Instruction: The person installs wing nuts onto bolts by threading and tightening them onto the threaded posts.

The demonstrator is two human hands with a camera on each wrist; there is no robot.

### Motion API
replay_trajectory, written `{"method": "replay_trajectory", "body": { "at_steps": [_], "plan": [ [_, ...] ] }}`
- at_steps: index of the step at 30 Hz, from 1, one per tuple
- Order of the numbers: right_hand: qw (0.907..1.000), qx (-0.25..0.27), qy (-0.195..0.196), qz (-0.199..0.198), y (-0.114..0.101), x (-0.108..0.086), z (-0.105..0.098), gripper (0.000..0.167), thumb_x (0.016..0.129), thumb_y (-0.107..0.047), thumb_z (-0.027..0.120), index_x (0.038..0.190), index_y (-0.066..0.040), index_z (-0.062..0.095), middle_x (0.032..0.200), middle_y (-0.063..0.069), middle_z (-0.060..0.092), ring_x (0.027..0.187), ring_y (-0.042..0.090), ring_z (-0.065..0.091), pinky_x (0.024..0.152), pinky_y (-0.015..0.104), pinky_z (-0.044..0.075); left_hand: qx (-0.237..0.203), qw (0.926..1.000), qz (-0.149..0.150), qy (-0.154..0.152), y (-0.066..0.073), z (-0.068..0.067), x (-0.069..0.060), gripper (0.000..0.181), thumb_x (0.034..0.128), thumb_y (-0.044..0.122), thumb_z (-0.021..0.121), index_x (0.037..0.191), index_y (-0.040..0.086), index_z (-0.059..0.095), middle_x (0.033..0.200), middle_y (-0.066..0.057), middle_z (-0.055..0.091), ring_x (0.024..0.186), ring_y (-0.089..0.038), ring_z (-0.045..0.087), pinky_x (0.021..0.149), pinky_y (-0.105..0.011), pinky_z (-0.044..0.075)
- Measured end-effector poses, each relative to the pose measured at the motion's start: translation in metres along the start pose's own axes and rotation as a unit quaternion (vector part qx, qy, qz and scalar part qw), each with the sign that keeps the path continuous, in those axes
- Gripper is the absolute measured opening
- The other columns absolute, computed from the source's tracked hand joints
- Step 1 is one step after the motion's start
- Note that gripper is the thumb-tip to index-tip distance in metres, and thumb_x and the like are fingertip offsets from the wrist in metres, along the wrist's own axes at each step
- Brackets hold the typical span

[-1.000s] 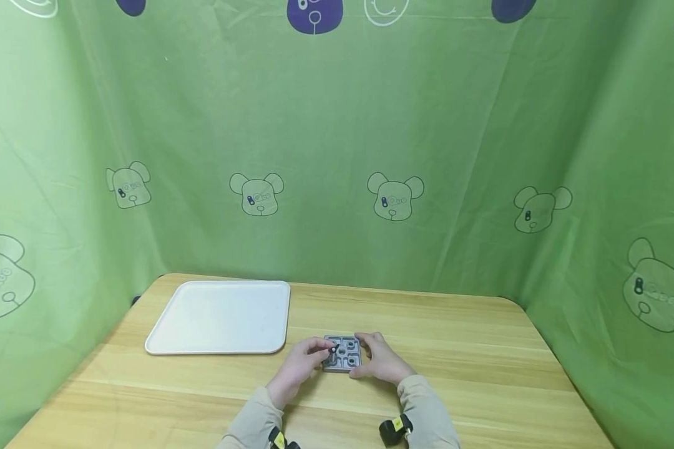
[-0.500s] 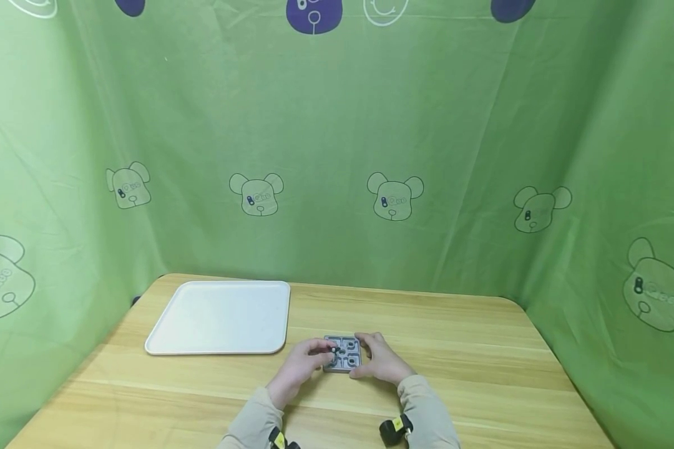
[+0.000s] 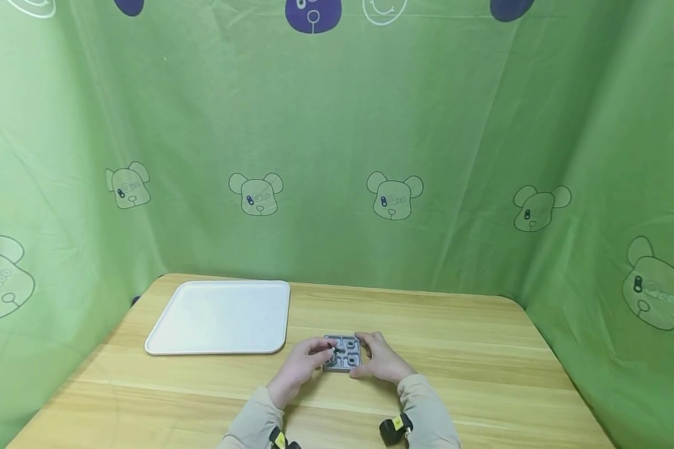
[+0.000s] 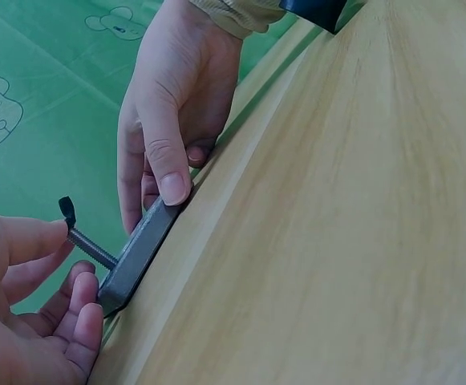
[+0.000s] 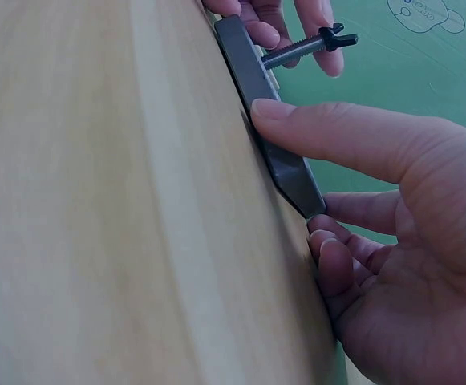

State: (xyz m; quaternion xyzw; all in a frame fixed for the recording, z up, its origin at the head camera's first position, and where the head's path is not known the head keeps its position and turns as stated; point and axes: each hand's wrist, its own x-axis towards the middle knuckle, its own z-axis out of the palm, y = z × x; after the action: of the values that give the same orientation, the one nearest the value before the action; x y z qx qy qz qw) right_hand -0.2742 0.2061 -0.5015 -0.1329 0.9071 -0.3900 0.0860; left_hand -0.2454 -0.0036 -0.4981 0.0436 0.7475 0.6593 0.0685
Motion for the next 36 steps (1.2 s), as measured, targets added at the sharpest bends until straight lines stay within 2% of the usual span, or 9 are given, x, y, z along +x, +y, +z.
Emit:
{"method": "replay_trajectory", "body": {
  "at_steps": [4,7,13,30,36],
  "plan": [
    [1.0000,0.001,0.000,-0.002,0.0000,-0.0003,-0.0001,0.095,0.064,-0.027,0.087,0.144,-0.002,0.041,0.124,0.013,0.050,0.117,0.029,0.050,0.104,0.055,0.041,-0.020,0.9998,0.001,0.001,-0.0001,-0.0004,0.0004,0.032,0.0867,0.011,0.066,0.117,0.001,0.061,0.108,-0.010,0.065,0.094,-0.016,0.059,0.080,-0.029,0.052],
    [1.0000,0.000,-0.001,-0.002,-0.0003,-0.0006,-0.0001,0.095,0.064,-0.027,0.086,0.144,-0.002,0.041,0.124,0.013,0.050,0.116,0.028,0.050,0.104,0.055,0.041,-0.035,0.9994,-0.001,0.005,-0.0006,-0.0013,0.0006,0.029,0.0838,0.008,0.069,0.110,-0.001,0.058,0.104,-0.012,0.062,0.091,-0.018,0.058,0.080,-0.030,0.052],
    [1.0000,0.000,-0.003,0.001,-0.0018,-0.0016,-0.0002,0.095,0.064,-0.027,0.086,0.144,-0.002,0.041,0.125,0.013,0.050,0.117,0.029,0.050,0.104,0.055,0.041,-0.034,0.9994,-0.003,0.010,-0.0022,-0.0022,-0.0001,0.024,0.0806,0.006,0.071,0.098,0.000,0.056,0.102,-0.012,0.061,0.091,-0.018,0.058,0.081,-0.031,0.052],
    [1.0000,-0.002,-0.003,0.001,-0.0017,-0.0013,-0.0003,0.095,0.064,-0.028,0.086,0.144,-0.003,0.041,0.126,0.014,0.050,0.117,0.029,0.050,0.104,0.055,0.041,-0.043,0.9990,-0.002,-0.007,-0.0019,-0.0013,-0.0005,0.029,0.0798,0.003,0.070,0.106,-0.002,0.059,0.103,-0.014,0.063,0.088,-0.017,0.058,0.079,-0.029,0.050],
    [1.0000,0.000,-0.004,-0.002,-0.0011,-0.0006,-0.0009,0.095,0.064,-0.028,0.086,0.144,-0.002,0.041,0.125,0.014,0.050,0.117,0.029,0.050,0.104,0.055,0.042,-0.036,0.9993,-0.004,-0.005,-0.0024,-0.0009,-0.0001,0.028,0.0820,0.006,0.070,0.108,0.000,0.061,0.106,-0.013,0.063,0.091,-0.018,0.058,0.084,-0.033,0.052]
  ]
}}
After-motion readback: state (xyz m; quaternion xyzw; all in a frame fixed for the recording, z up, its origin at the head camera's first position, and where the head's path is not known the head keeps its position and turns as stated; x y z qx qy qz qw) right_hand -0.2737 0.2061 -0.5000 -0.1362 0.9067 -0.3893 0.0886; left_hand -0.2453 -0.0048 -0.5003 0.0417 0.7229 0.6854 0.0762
